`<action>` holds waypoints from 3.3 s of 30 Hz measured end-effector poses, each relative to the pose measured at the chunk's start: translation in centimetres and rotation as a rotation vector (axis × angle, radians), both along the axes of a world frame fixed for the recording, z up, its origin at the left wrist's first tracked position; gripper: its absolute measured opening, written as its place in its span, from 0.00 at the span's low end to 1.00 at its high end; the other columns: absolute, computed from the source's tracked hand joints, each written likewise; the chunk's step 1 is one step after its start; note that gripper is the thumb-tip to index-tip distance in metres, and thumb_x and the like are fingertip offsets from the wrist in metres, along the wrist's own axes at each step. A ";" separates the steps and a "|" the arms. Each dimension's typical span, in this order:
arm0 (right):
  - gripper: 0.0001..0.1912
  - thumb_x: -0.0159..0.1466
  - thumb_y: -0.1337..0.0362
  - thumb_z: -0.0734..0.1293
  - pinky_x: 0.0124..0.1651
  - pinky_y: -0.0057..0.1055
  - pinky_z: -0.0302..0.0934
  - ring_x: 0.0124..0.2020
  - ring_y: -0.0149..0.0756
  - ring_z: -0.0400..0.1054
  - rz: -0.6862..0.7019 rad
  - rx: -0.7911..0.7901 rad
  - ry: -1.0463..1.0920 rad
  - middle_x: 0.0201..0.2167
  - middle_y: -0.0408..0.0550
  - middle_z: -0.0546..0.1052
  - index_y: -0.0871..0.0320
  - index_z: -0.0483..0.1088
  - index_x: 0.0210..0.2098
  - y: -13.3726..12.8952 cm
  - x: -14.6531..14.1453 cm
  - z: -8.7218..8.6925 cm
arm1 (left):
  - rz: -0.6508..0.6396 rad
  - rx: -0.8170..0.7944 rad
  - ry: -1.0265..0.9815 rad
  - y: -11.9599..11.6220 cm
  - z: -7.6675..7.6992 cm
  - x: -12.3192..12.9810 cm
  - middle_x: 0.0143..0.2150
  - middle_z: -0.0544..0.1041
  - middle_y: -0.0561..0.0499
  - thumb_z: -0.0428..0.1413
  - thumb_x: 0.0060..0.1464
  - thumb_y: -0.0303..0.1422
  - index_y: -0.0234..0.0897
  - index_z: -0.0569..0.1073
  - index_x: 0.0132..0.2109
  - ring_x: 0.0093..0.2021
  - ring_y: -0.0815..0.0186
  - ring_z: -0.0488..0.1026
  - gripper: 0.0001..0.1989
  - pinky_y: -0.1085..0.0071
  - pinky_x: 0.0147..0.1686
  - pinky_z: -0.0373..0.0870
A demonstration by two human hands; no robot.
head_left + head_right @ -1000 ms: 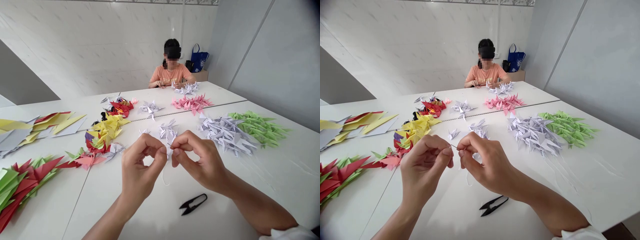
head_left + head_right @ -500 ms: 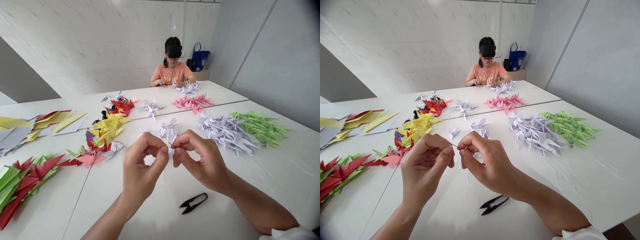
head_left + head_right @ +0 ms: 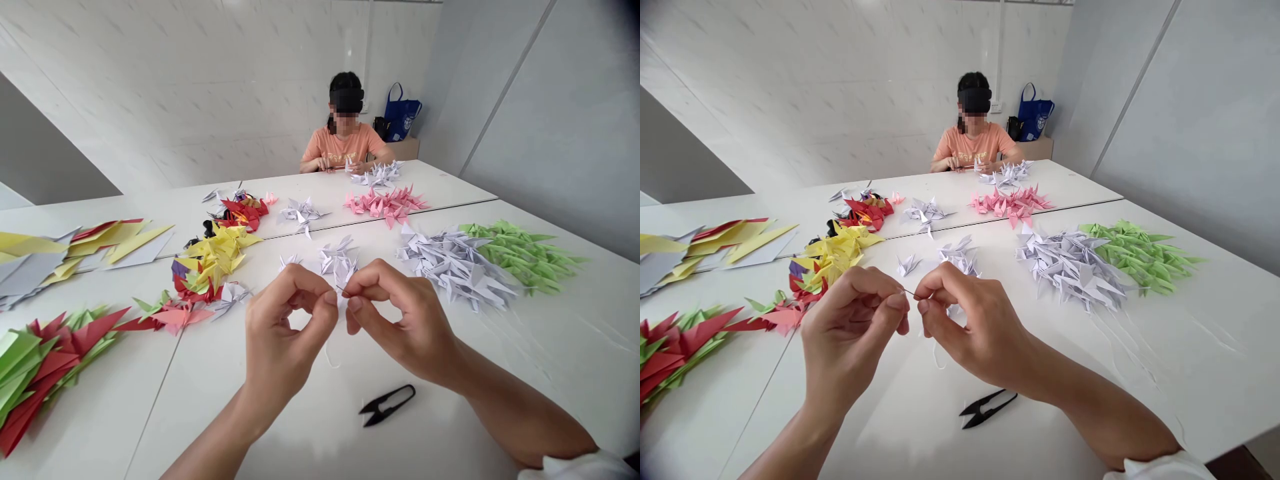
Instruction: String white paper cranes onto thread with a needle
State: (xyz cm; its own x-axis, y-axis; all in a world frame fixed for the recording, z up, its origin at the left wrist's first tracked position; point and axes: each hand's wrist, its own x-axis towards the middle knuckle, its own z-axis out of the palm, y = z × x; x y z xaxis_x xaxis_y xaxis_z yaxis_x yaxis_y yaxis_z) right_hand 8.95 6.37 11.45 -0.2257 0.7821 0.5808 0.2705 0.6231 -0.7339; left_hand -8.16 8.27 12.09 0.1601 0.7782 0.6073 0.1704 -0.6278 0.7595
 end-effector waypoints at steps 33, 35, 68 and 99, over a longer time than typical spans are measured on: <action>0.04 0.70 0.69 0.64 0.33 0.25 0.66 0.27 0.28 0.73 0.018 -0.018 -0.001 0.26 0.38 0.76 0.54 0.66 0.41 0.0 -0.1 -0.3 | 0.018 -0.004 0.000 -0.2 0.1 0.2 0.23 0.68 0.58 0.56 0.58 0.21 0.39 0.69 0.32 0.19 0.76 0.57 0.09 0.76 0.17 0.53; 0.04 0.70 0.70 0.65 0.35 0.26 0.67 0.31 0.29 0.74 -0.003 0.031 0.023 0.29 0.40 0.77 0.55 0.67 0.39 0.0 0.0 -0.2 | 0.024 -0.023 -0.004 -0.2 0.1 0.3 0.21 0.64 0.59 0.57 0.58 0.23 0.39 0.69 0.31 0.18 0.76 0.53 0.09 0.76 0.16 0.48; 0.09 0.66 0.75 0.65 0.31 0.31 0.59 0.28 0.31 0.61 -0.198 0.439 -0.042 0.29 0.42 0.74 0.54 0.70 0.40 1.1 0.2 -0.2 | -0.079 -0.231 -0.022 0.1 0.3 0.1 0.19 0.56 0.59 0.59 0.61 0.31 0.38 0.73 0.30 0.19 0.75 0.49 0.10 0.75 0.17 0.45; 0.09 0.66 0.78 0.65 0.30 0.30 0.56 0.26 0.30 0.56 -0.270 0.592 -0.191 0.26 0.43 0.73 0.57 0.69 0.37 1.3 0.0 -0.3 | -0.099 -0.118 0.035 0.3 -0.1 0.0 0.19 0.54 0.61 0.59 0.60 0.27 0.39 0.72 0.31 0.19 0.76 0.47 0.09 0.78 0.17 0.45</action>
State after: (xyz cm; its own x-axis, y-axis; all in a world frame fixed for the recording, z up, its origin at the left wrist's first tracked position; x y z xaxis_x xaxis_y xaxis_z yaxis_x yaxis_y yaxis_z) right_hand 8.98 7.68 11.12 -0.2082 0.3881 0.8978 0.5636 0.7978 -0.2142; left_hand -8.16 8.55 12.00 0.2590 0.8231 0.5054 0.1392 -0.5496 0.8237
